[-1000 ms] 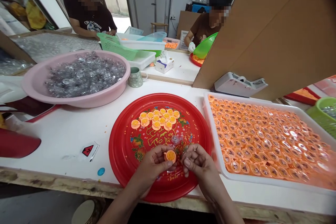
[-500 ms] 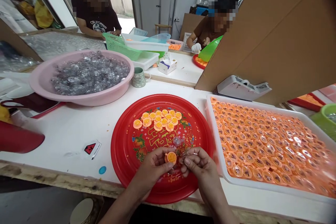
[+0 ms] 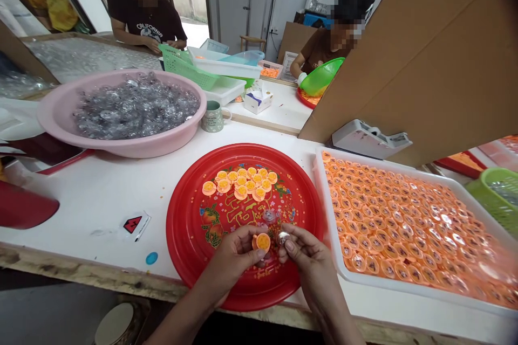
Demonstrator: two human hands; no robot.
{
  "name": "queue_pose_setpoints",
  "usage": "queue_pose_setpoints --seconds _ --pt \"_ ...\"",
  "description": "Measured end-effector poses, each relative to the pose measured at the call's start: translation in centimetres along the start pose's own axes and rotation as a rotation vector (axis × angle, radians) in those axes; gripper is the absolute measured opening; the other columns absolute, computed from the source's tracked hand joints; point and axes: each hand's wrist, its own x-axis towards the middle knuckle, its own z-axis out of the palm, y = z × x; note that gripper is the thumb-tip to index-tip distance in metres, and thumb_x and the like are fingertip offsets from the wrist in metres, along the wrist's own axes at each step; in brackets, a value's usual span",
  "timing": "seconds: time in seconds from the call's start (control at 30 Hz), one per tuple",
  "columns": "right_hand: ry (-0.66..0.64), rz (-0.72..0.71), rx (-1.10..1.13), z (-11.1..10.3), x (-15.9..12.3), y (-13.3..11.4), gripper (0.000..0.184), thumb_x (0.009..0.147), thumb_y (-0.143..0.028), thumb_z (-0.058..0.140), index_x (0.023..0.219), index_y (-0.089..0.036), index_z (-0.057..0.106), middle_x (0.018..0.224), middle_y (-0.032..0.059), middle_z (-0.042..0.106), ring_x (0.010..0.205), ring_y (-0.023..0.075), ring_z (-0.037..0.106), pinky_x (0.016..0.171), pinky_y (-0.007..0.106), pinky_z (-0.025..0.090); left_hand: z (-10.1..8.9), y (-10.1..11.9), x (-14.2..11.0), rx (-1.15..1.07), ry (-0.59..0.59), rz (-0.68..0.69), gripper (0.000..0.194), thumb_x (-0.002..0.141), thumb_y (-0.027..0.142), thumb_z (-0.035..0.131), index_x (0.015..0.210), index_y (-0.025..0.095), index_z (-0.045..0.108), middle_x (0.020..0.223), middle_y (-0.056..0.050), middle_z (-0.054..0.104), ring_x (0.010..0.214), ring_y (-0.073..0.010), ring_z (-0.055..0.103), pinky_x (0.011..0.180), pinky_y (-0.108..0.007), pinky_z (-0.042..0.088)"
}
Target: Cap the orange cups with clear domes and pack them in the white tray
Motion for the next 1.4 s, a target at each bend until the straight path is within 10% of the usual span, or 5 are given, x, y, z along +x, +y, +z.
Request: queue_pose_setpoints --seconds 0.7,0.87,1.4 --pt "-0.115 0.117 0.171 -0.2 -0.8 -1.4 0.016 0.076 -0.026 0.079 0.082 -0.019 0.065 0.079 0.0007 0.063 0.076 0.0142 0.061 0.072 0.026 0.052 0.6 0.0 0.2 0.061 -0.023 0.024 0.031 0.071 0.027 0.077 0.095 0.015 0.062 0.087 -0.004 0.067 0.083 -0.0184 0.062 0.066 -0.025 0.047" --pt "-0.12 0.131 0.239 -0.2 -0.7 -1.4 0.031 0.076 -0.026 0.078 0.105 -0.021 0.069 0.081 0.0012 0.063 0.068 0.0097 0.055 0.064 0.019 0.046 0.6 -0.2 0.6 0.075 -0.033 0.007 0.031 0.07 0.028 0.077 0.095 0.017 0.063 0.09 -0.005 0.069 0.084 -0.0188 0.063 0.067 -0.025 0.048" --pt "-0.086 0.078 -0.032 0.3 -0.4 -1.1 0.023 0.075 -0.028 0.079 0.094 -0.018 0.071 0.072 -0.0002 0.061 0.068 0.0114 0.053 0.065 0.022 0.044 0.4 0.1 0.7 0.111 0.024 0.011 0.032 0.069 0.022 0.073 0.099 0.016 0.064 0.093 -0.005 0.069 0.086 -0.02 0.063 0.069 -0.027 0.052"
